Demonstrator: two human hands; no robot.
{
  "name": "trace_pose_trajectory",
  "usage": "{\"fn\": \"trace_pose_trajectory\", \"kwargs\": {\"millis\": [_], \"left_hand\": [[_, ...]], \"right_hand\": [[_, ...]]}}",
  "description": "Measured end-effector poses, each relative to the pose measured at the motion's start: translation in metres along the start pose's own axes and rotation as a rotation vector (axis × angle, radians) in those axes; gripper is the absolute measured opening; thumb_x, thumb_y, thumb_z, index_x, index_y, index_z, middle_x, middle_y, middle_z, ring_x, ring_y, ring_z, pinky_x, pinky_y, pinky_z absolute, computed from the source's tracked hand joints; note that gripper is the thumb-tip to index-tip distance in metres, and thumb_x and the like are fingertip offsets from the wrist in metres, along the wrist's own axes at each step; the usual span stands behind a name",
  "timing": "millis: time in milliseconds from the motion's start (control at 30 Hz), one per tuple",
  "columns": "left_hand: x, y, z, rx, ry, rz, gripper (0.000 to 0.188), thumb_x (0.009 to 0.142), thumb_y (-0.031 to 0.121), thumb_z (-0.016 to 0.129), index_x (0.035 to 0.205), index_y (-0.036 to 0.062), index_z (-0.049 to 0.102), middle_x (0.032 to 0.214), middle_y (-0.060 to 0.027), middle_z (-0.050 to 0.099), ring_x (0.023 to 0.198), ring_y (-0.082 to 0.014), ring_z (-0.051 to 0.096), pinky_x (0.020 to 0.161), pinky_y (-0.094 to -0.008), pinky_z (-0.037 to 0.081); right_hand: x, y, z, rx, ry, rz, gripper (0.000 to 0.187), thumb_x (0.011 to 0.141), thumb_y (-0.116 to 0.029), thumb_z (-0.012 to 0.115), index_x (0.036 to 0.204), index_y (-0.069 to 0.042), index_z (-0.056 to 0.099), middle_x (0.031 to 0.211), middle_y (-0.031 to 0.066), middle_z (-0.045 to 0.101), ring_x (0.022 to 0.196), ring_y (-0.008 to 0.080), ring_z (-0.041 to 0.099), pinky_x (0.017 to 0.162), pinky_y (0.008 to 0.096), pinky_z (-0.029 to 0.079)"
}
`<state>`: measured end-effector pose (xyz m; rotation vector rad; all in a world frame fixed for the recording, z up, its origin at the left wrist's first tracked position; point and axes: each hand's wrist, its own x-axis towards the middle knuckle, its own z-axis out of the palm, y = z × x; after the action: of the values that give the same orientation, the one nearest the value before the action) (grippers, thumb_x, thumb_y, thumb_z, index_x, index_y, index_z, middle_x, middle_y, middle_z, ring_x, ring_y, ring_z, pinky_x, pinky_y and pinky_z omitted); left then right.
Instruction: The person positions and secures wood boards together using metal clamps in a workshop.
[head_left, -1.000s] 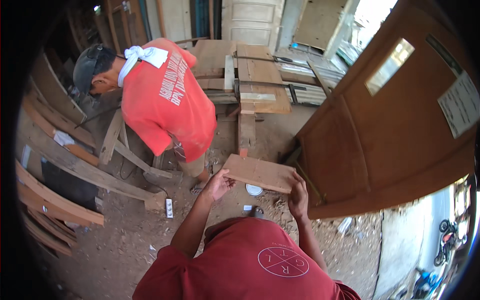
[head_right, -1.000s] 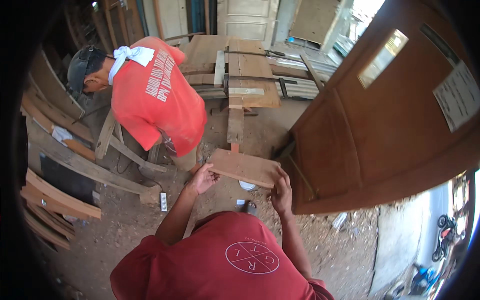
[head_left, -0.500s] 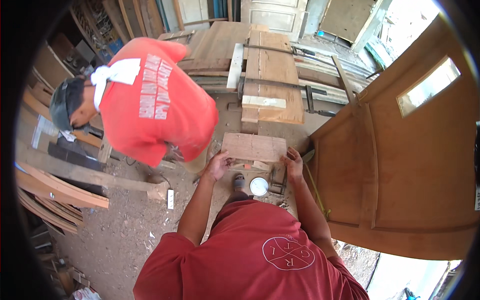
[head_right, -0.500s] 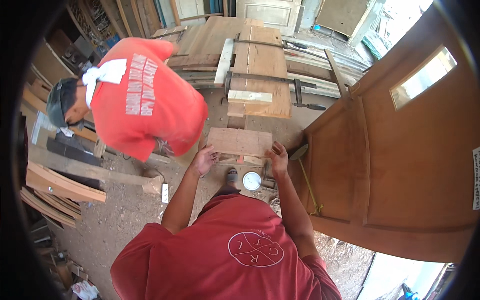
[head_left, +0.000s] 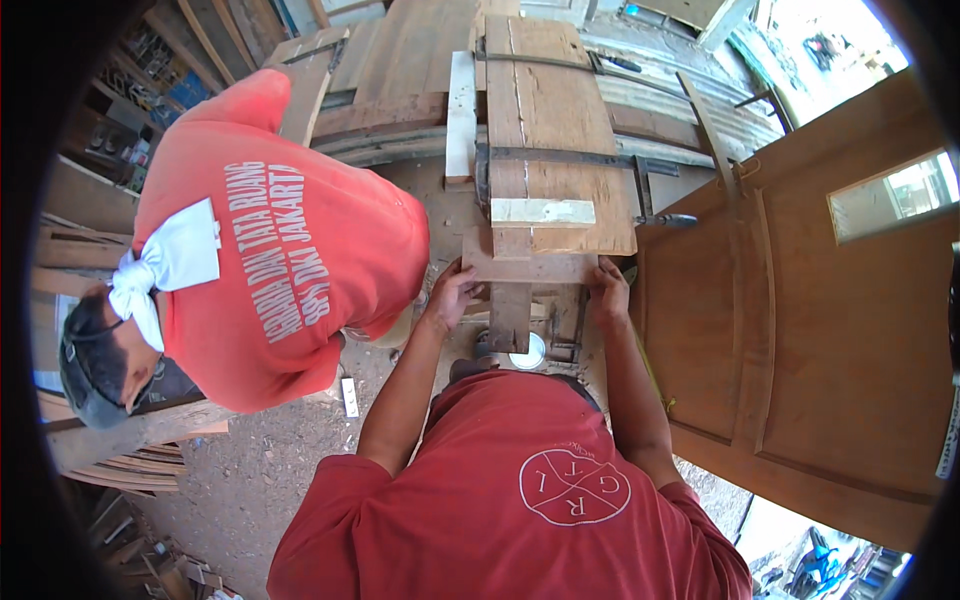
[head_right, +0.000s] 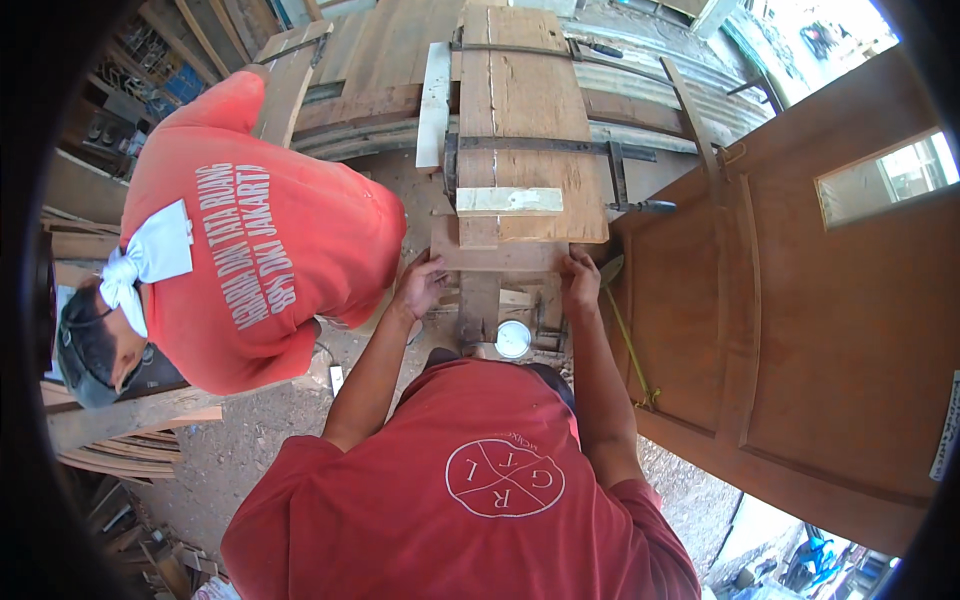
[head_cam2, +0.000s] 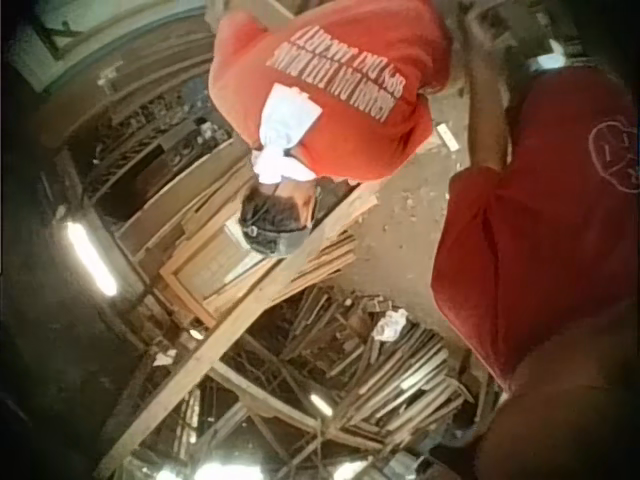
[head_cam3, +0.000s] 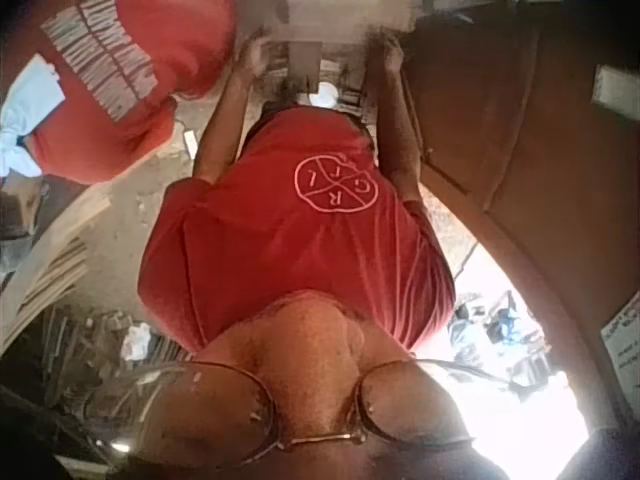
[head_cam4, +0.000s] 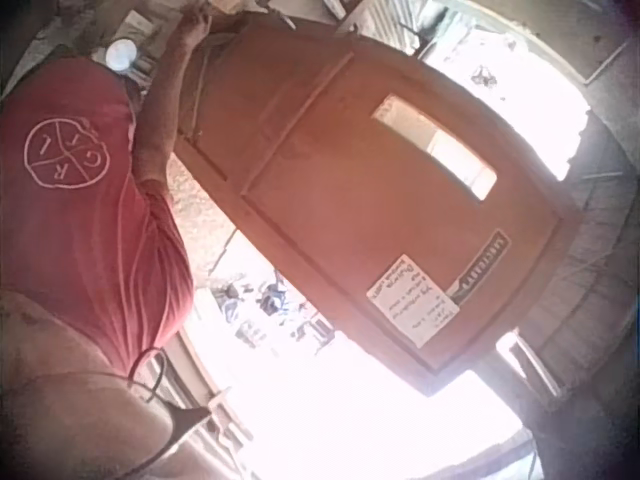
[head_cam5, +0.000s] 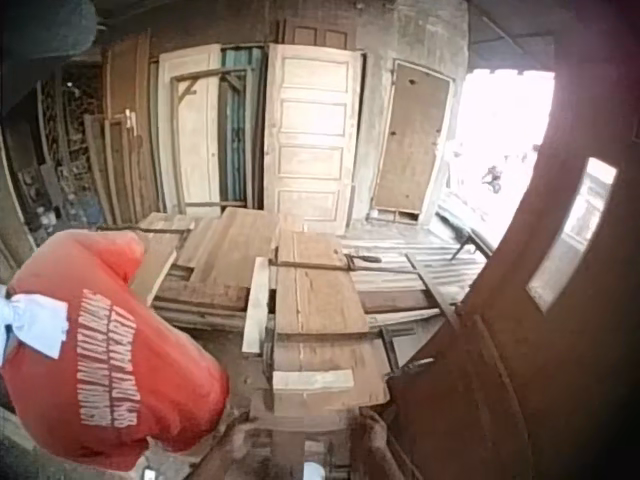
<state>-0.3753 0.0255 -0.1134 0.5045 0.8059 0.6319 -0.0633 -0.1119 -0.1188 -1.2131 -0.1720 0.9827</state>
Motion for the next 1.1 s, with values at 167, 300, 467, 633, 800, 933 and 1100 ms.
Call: {"fn": "trace_pose_trajectory", "kwargs": {"millis": [167,300,467,633,800,933,1100], "left_hand": [[0.027,0.011,0.006,-0.149,-0.050,0.009,0.036,0.093,0.011,0.066,0.128,0.0155,0.059,0.111,0.0025,0.064,0.105,-0.0162,0.060,0.094,-0.0387,0.049],[0.039,0.011,0.002,-0.172,-0.023,0.036,0.034,0.092,0.010,0.066,0.124,0.0175,0.058,0.108,0.0026,0.063,0.104,-0.0168,0.061,0.093,-0.0394,0.048],[0.049,0.016,0.008,-0.178,-0.046,0.058,0.034,0.091,0.011,0.067,0.122,0.0184,0.056,0.106,0.0027,0.063,0.103,-0.0182,0.062,0.092,-0.0392,0.048],[0.047,0.018,0.009,-0.145,-0.014,0.046,0.022,0.093,0.012,0.067,0.112,0.0205,0.059,0.102,0.0043,0.065,0.099,-0.0175,0.063,0.092,-0.0382,0.048],[0.047,0.030,0.017,-0.118,-0.026,0.004,0.029,0.091,0.022,0.066,0.118,0.0177,0.058,0.109,0.0006,0.065,0.101,-0.0203,0.063,0.091,-0.0379,0.048],[0.056,0.033,0.015,-0.076,0.020,-0.001,0.039,0.090,0.030,0.065,0.126,0.0139,0.057,0.117,-0.0015,0.061,0.100,-0.0216,0.063,0.087,-0.0379,0.051],[0.070,0.024,0.006,0.065,0.067,-0.018,0.037,0.090,0.030,0.065,0.122,0.0125,0.058,0.118,-0.0050,0.063,0.104,-0.0223,0.060,0.092,-0.0382,0.047]], "right_hand": [[0.030,0.004,-0.009,0.452,-0.105,0.026,0.048,0.088,-0.026,0.059,0.129,-0.004,0.064,0.127,0.0127,0.067,0.120,0.0282,0.061,0.109,0.0430,0.046],[0.020,-0.012,0.027,0.693,-0.080,0.112,0.056,0.081,-0.032,0.063,0.133,-0.011,0.062,0.135,0.0120,0.061,0.124,0.0312,0.056,0.113,0.0508,0.040],[0.021,-0.031,0.049,0.676,-0.049,0.069,0.069,0.085,-0.040,0.068,0.146,-0.015,0.051,0.148,0.0124,0.052,0.136,0.0336,0.048,0.119,0.0536,0.034],[0.024,-0.030,0.058,0.603,0.000,0.032,0.077,0.086,-0.045,0.076,0.149,-0.011,0.048,0.150,0.0118,0.050,0.138,0.0310,0.047,0.118,0.0502,0.037],[0.027,-0.025,0.058,0.489,0.045,0.022,0.074,0.088,-0.039,0.076,0.149,-0.008,0.047,0.148,0.0113,0.052,0.137,0.0295,0.048,0.117,0.0468,0.038],[0.029,-0.025,0.056,0.536,0.014,0.080,0.075,0.086,-0.035,0.078,0.149,-0.010,0.046,0.145,0.0092,0.054,0.134,0.0276,0.050,0.116,0.0459,0.038],[0.038,-0.024,0.048,0.587,0.002,0.065,0.068,0.090,-0.031,0.073,0.149,-0.009,0.047,0.148,0.0097,0.054,0.138,0.0289,0.049,0.116,0.0476,0.038]]}}
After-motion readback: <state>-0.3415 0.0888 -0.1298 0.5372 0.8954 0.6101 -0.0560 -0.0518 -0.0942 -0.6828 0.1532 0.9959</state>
